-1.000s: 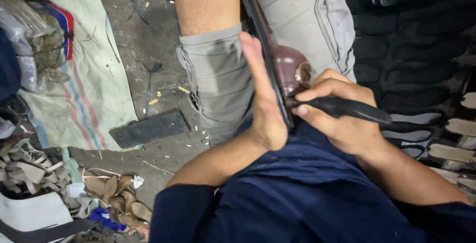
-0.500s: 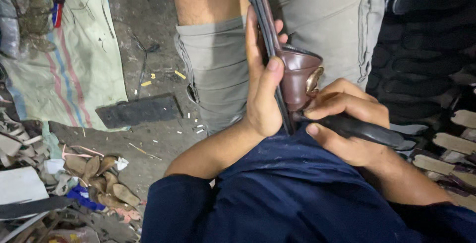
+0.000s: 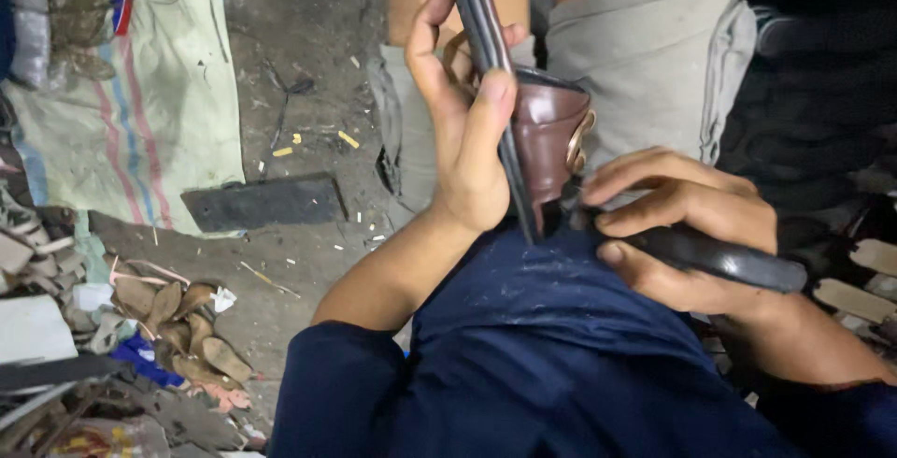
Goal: The person is repairing brown sandals by attaching black soles to them. They use a hammer to tap the soles into place and a grinding wheel to smooth the edges. The person handles multiple sandals, inspecting and adjusting them during the process.
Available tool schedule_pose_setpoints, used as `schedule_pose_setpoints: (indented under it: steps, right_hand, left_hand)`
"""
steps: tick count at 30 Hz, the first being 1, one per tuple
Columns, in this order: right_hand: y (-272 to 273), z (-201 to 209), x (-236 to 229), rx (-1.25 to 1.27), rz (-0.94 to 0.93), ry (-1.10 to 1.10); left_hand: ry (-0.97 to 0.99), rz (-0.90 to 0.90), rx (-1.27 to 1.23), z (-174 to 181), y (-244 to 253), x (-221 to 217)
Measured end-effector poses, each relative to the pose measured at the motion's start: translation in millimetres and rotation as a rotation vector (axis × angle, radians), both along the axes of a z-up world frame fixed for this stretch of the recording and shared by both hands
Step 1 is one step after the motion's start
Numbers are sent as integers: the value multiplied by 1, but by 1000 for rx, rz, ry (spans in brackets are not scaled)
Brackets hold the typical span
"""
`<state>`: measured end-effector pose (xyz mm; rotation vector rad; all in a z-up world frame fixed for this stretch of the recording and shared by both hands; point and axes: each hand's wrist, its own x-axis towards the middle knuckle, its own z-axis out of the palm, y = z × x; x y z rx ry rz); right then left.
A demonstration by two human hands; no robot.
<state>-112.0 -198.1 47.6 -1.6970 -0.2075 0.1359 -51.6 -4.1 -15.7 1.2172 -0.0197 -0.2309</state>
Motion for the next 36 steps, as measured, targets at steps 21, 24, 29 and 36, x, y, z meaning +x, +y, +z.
schedule_pose_setpoints:
  steps: [21,24,29,36]
  right_hand:
    - [40,-37,49,-164,-78,-277]
    - [27,-39,44,-256,5,-242]
    - [4,-41,42,52,102,-44]
    - [-2,-26,23,-31,53,-66]
  left_hand:
    - [121,81,180,-22,-5,10]
    - [-34,91,283,-26,-6,10]
    - [32,37,84,-23,3,14]
    - [135,-50,-37,-17,21,-1]
